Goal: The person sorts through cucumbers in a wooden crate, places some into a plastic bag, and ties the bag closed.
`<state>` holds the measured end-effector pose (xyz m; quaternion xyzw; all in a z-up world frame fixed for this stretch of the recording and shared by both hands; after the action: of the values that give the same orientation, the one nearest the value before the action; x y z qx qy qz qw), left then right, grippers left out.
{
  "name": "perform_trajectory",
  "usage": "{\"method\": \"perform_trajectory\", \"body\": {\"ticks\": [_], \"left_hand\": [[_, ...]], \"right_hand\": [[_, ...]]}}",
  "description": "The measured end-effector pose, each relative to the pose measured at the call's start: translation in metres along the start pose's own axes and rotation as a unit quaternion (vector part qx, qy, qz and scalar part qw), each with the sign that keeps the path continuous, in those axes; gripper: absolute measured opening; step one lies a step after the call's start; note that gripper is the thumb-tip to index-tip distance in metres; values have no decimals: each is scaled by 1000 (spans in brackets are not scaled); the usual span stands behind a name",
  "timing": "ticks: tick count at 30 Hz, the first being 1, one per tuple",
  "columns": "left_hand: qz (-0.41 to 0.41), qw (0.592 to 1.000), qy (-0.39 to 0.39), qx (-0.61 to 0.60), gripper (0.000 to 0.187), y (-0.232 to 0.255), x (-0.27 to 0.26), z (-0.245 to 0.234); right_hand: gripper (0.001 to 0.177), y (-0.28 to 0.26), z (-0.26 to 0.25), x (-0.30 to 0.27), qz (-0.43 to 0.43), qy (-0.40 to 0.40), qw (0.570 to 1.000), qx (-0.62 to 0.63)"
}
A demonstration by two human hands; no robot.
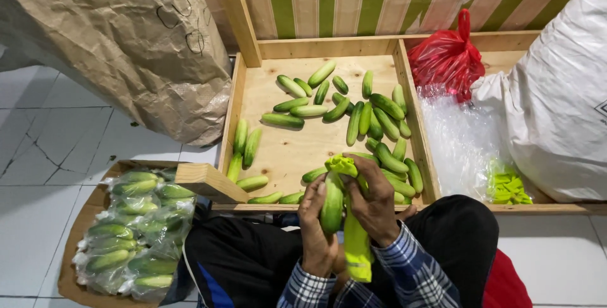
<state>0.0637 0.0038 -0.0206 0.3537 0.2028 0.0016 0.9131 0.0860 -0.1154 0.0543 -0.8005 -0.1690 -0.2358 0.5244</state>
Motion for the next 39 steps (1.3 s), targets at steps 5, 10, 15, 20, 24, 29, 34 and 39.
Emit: {"method": "perform_trajectory", "body": {"ticks": [5, 10, 15, 20, 24, 29, 34, 39], "left_hand": [[50, 998, 19, -22, 33, -4, 29, -20], [47, 998, -16, 30, 36, -16, 39, -36], [-3, 998, 0, -58, 31, -13, 5, -7], [-10, 995, 47, -82, 34, -1, 8, -2], [79, 995, 38, 37, 35, -10, 48, -47], [9, 997, 2, 83, 37, -7, 23, -33], [-19, 999, 29, -14, 35, -14, 9, -18], [-4, 1000, -15, -25, 45, -6, 2, -4]], "right_hand": [[33, -1, 12, -61, -35, 5, 998, -54], [32, -21, 22, -102, -84, -30, 996, -24], [27, -15, 5, -40, -95, 36, 994, -47], [30, -8, 6, -27, -42, 19, 999, -22], [29, 3, 22, -104, -72, -15, 997, -35], [32, -27, 18, -94, -102, -22, 993, -61], [32, -26, 6, -41, -81, 6, 993, -85], [22, -13, 5, -18, -23, 30, 997, -63]]}}
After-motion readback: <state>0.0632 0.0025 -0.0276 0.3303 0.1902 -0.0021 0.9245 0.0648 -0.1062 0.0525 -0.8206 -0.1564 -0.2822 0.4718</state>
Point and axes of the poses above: each hand's wrist, its own x-axis towards the middle knuckle, its own z-axis out of the palm, y = z × x, the point moved 7 cm from there along x, towards the middle knuckle, and after that the axes turned 2 degrees about -y, right-handed, at the moved point
